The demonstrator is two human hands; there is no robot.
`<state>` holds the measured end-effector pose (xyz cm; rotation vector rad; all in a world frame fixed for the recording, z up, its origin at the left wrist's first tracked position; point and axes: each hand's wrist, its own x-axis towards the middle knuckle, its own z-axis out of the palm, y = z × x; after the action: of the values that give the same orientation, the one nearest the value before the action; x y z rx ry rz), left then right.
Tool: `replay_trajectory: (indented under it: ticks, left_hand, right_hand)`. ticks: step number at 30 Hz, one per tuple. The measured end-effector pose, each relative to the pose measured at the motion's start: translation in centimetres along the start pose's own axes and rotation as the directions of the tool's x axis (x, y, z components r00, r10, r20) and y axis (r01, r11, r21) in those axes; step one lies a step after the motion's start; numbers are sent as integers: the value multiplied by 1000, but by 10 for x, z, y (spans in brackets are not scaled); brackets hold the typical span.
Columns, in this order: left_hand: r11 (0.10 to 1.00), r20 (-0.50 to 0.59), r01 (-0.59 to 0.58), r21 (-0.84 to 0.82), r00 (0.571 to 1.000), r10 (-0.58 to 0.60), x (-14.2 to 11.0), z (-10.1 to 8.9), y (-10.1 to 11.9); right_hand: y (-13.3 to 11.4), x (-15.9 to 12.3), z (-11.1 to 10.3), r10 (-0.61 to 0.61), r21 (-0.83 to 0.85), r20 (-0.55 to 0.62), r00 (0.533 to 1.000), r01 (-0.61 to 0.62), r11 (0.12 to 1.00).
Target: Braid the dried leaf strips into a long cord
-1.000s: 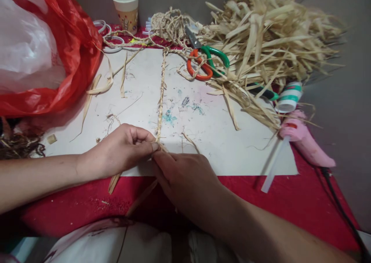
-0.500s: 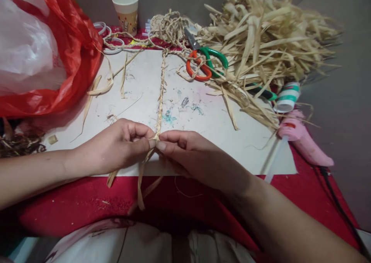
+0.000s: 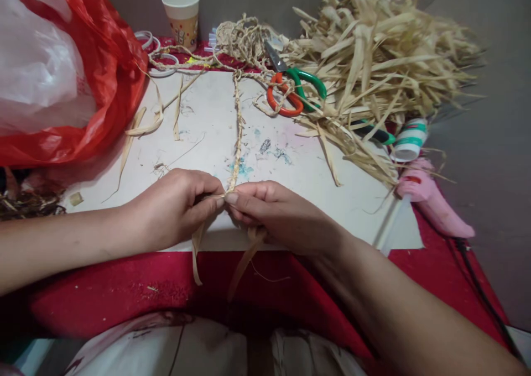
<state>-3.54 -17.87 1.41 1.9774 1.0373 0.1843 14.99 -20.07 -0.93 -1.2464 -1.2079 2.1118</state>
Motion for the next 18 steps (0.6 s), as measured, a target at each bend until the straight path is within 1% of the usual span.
replay_trajectory:
  ticks: [1, 3, 6, 8, 10, 14, 18]
  left_hand:
    - [996, -27, -30, 85, 999, 32, 0, 0, 0]
    - [980, -24, -58, 192, 998, 64, 1, -2, 1]
    - [961, 18, -58, 271, 998, 55, 0, -4, 4]
    - [940, 6, -39, 339, 999, 39, -2, -4, 5]
    - [915, -23, -35, 401, 999, 49, -5, -2, 4]
    - [876, -92, -108, 470, 981, 170, -11, 4, 0]
    - [808, -156, -177, 562, 937, 313, -17, 11, -4]
  right_hand:
    - [0, 0, 2, 0, -6, -27, 1000, 0, 1000]
    - [1, -1, 6, -18, -43, -82, 996, 15, 999]
    - [4, -1, 11, -60, -102, -153, 986, 45, 994]
    - [6, -1, 12, -73, -120, -180, 981, 52, 991]
    - [8, 0, 13, -78, -115, -189, 979, 57, 992]
    - [9, -1, 14, -52, -29, -181, 982, 47, 998]
    - [6, -2, 18, -33, 63, -196, 980, 46, 997]
